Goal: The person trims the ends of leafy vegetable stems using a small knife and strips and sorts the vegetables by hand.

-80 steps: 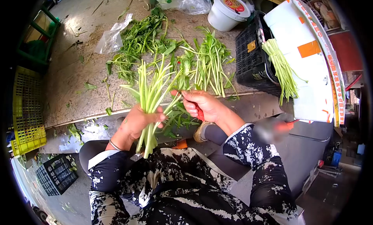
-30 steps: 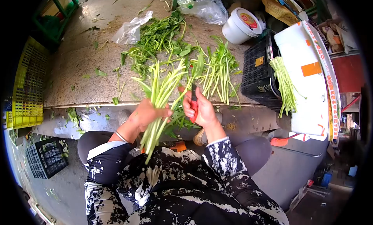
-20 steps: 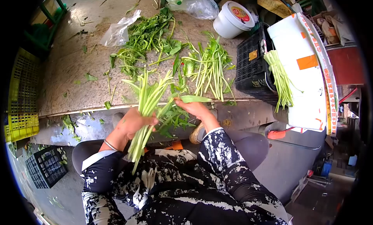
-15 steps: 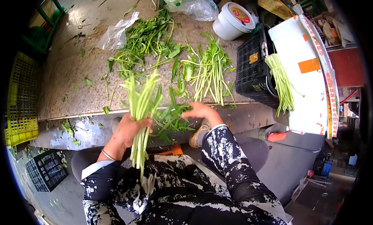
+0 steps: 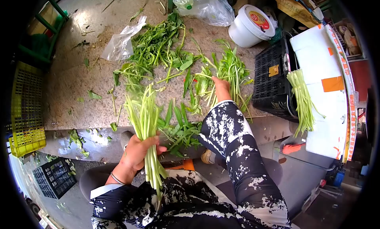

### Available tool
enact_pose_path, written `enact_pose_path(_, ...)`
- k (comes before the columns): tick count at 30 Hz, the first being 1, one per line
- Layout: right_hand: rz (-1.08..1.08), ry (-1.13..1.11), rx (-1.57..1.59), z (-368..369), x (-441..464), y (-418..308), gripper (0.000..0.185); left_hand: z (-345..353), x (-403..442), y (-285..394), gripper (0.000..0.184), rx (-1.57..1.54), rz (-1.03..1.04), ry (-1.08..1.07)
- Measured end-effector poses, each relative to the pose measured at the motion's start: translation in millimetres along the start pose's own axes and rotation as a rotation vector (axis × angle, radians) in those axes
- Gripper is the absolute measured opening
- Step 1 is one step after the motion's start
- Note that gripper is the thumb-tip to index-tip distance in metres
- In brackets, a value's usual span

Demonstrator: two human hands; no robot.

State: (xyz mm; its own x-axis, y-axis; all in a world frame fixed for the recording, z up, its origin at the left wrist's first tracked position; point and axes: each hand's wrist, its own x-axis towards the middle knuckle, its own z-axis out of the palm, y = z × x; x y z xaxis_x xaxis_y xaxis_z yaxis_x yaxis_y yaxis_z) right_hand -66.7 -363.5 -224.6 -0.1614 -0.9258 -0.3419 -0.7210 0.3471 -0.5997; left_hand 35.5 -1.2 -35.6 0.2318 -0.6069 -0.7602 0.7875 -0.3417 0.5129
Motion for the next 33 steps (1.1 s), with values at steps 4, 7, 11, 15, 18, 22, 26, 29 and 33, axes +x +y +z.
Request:
enact_pose_path(4, 0.285, -0.546, 0.445, -32.8, 10.3, -13.0, 0.018, -0.7, 0.6, 1.1, 0.023, 0.000, 0.027, 0.057)
enact_pose_path(7, 0.357, -0.826, 0.875, -89.7, 1.2, -33.3, 0.014, -0.3, -3.2, 2.9, 0.020, -0.025, 0.061, 0.042)
enact_pose_path(11, 0.251, -0.804, 0.629, -149.8, -3.0, -10.9, 0.008, 5.3, -6.6, 2.1, 0.016, -0.023, 0.080, 0.034)
enact_pose_path(15, 0.097, -0.888, 0.879, -218.4, -36.9, -35.9, 0.014, 12.2, -9.9, 2.4, 0.016, -0.043, 0.120, -0.055)
enact_pose_path(18, -0.076, -0.691, 0.370, -259.0, -56.4, -44.5, 0.017, 23.4, -12.8, 3.9, 0.017, 0.026, 0.114, -0.056)
enact_pose_path(22, -0.254, -0.635, 0.118, -275.6, -149.4, -61.1, 0.017, 42.4, -14.3, 2.9, 0.025, 0.018, 0.144, -0.123)
enact_pose_path(26, -0.389, -0.679, 0.181, -243.4, -219.1, -44.3, 0.018, 60.4, -8.9, -2.4, 0.024, -0.006, 0.178, -0.203)
enact_pose_path(29, -0.546, -0.832, 0.228, -211.6, -237.9, -34.8, 0.017, 71.4, -9.1, -1.9, 0.020, -0.041, 0.246, -0.171)
enact_pose_path(33, -0.631, -0.883, 0.123, -179.1, -243.7, -28.2, 0.018, 72.5, -1.2, -4.0, 0.016, -0.043, 0.308, -0.177)
